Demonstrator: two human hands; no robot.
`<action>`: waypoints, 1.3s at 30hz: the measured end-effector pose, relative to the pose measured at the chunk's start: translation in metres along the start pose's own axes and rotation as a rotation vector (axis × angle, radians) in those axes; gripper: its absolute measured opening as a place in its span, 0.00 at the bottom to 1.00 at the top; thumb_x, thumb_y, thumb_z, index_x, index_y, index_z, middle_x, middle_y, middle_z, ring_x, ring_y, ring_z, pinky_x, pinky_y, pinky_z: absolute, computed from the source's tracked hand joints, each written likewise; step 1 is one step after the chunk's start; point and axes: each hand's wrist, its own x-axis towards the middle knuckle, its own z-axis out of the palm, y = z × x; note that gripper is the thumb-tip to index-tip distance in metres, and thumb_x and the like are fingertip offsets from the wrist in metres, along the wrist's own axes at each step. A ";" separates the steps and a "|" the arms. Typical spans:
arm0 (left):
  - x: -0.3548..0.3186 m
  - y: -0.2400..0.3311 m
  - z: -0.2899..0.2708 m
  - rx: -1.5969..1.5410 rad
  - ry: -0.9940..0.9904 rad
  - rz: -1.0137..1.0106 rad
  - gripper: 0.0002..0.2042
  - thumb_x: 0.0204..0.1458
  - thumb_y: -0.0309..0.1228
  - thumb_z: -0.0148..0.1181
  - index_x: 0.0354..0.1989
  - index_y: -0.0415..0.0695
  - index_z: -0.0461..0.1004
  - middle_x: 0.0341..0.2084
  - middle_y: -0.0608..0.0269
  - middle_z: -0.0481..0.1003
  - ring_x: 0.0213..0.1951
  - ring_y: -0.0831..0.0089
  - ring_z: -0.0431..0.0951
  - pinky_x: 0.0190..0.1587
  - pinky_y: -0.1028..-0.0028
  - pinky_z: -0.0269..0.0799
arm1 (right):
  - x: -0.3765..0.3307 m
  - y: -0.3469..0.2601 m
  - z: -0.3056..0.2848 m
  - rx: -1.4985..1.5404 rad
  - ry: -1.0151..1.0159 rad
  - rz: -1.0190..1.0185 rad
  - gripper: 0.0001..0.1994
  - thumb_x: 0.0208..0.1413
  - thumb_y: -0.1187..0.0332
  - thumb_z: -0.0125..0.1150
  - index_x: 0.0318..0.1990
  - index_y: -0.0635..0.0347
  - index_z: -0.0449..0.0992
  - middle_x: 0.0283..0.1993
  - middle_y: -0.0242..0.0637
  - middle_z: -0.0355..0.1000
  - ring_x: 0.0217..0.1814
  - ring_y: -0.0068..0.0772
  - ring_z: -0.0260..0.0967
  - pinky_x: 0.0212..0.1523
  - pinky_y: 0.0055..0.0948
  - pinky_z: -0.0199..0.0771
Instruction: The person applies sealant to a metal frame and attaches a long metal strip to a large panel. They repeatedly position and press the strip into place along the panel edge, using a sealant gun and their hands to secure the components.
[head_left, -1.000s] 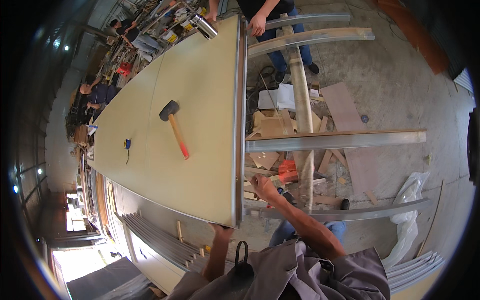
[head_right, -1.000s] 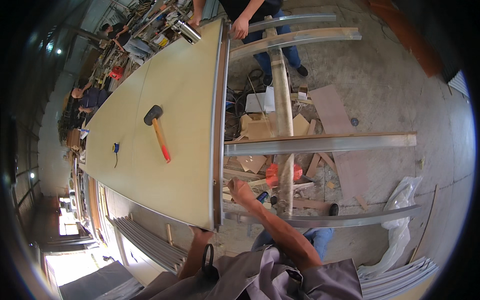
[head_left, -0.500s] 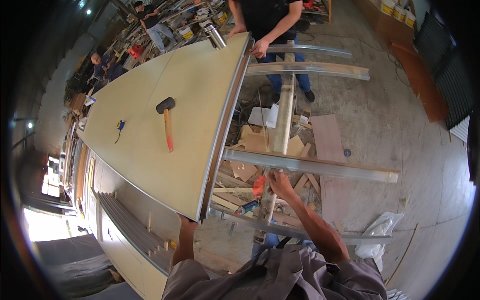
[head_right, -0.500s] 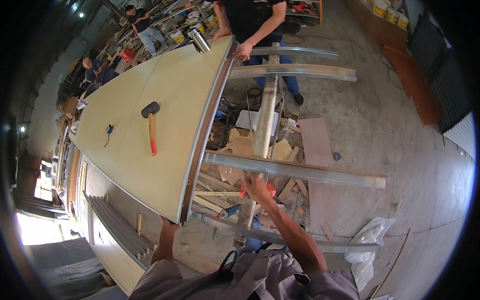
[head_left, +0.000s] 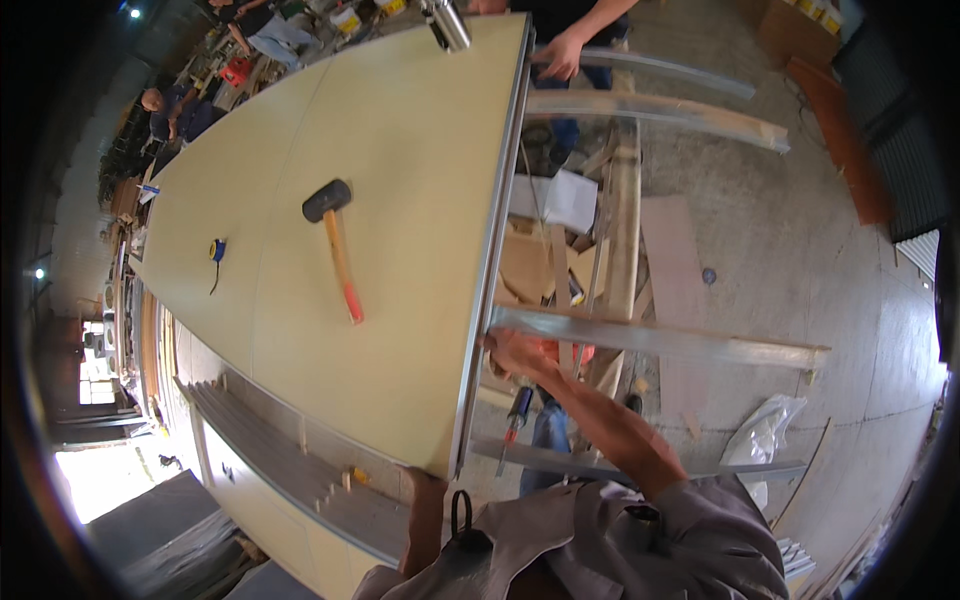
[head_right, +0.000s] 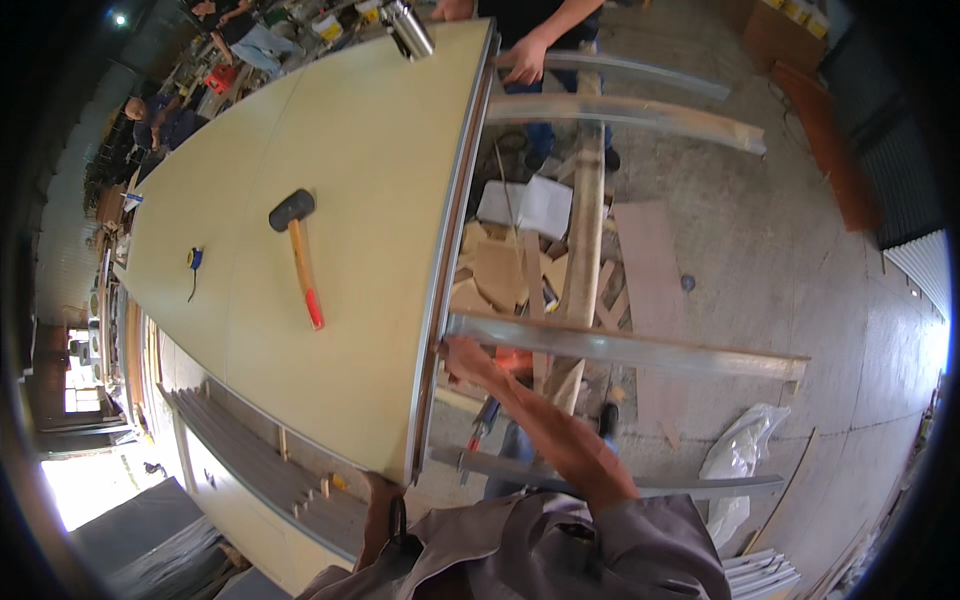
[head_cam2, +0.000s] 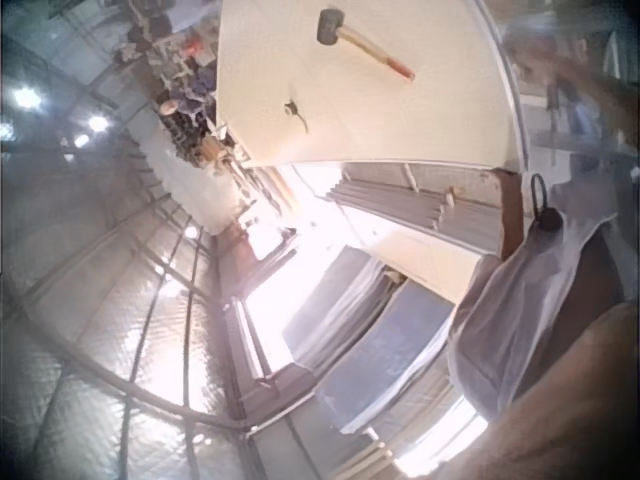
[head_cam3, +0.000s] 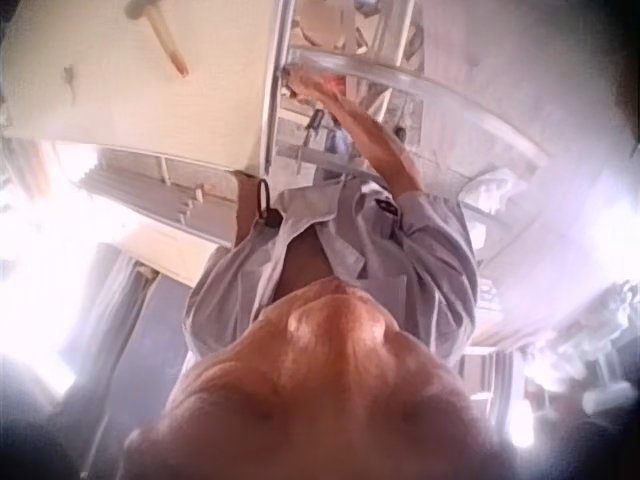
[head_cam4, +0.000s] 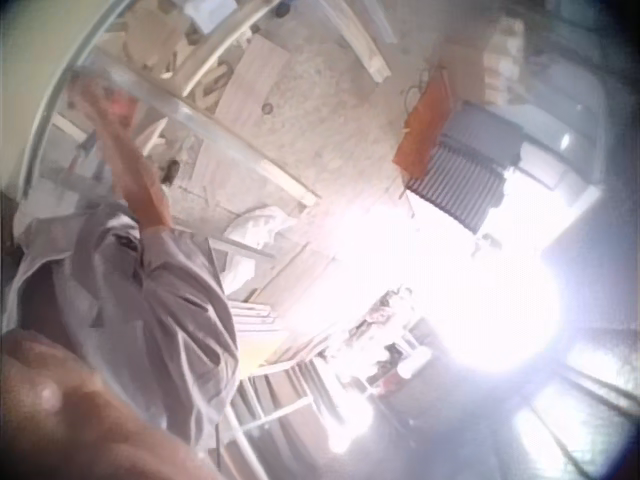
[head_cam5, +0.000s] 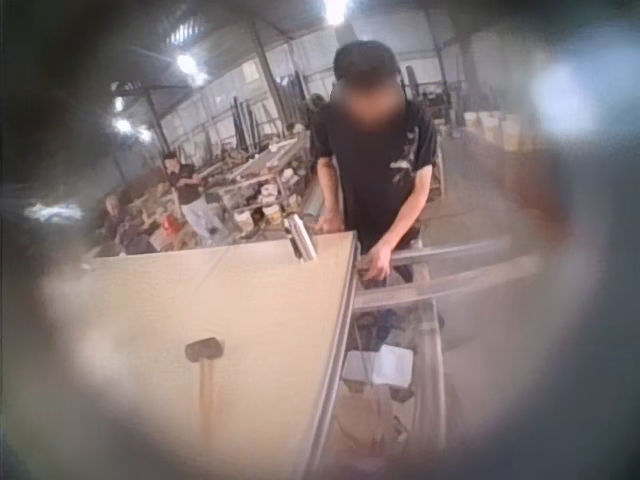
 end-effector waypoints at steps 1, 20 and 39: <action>0.000 0.000 -0.005 -0.048 0.059 -0.069 0.33 0.57 0.60 0.39 0.63 0.48 0.61 0.56 0.59 0.67 0.56 0.57 0.69 0.55 0.57 0.71 | 0.005 0.004 0.007 -0.111 0.047 -0.043 0.18 0.64 0.59 0.51 0.30 0.69 0.72 0.21 0.47 0.73 0.23 0.35 0.75 0.24 0.39 0.75; -0.118 -0.035 -0.029 -0.042 0.461 -0.483 0.39 0.55 0.65 0.44 0.60 0.41 0.64 0.53 0.56 0.71 0.57 0.63 0.69 0.56 0.56 0.65 | -0.162 0.087 0.013 0.157 0.051 -0.229 0.15 0.63 0.64 0.51 0.28 0.66 0.73 0.16 0.32 0.68 0.17 0.20 0.65 0.19 0.24 0.62; 0.008 0.090 0.009 1.077 0.066 0.717 0.17 0.59 0.35 0.53 0.52 0.36 0.66 0.50 0.47 0.69 0.53 0.48 0.66 0.55 0.57 0.63 | 0.008 0.155 0.082 1.527 0.347 -0.169 0.27 0.67 0.49 0.37 0.36 0.69 0.70 0.29 0.44 0.69 0.31 0.42 0.69 0.38 0.39 0.76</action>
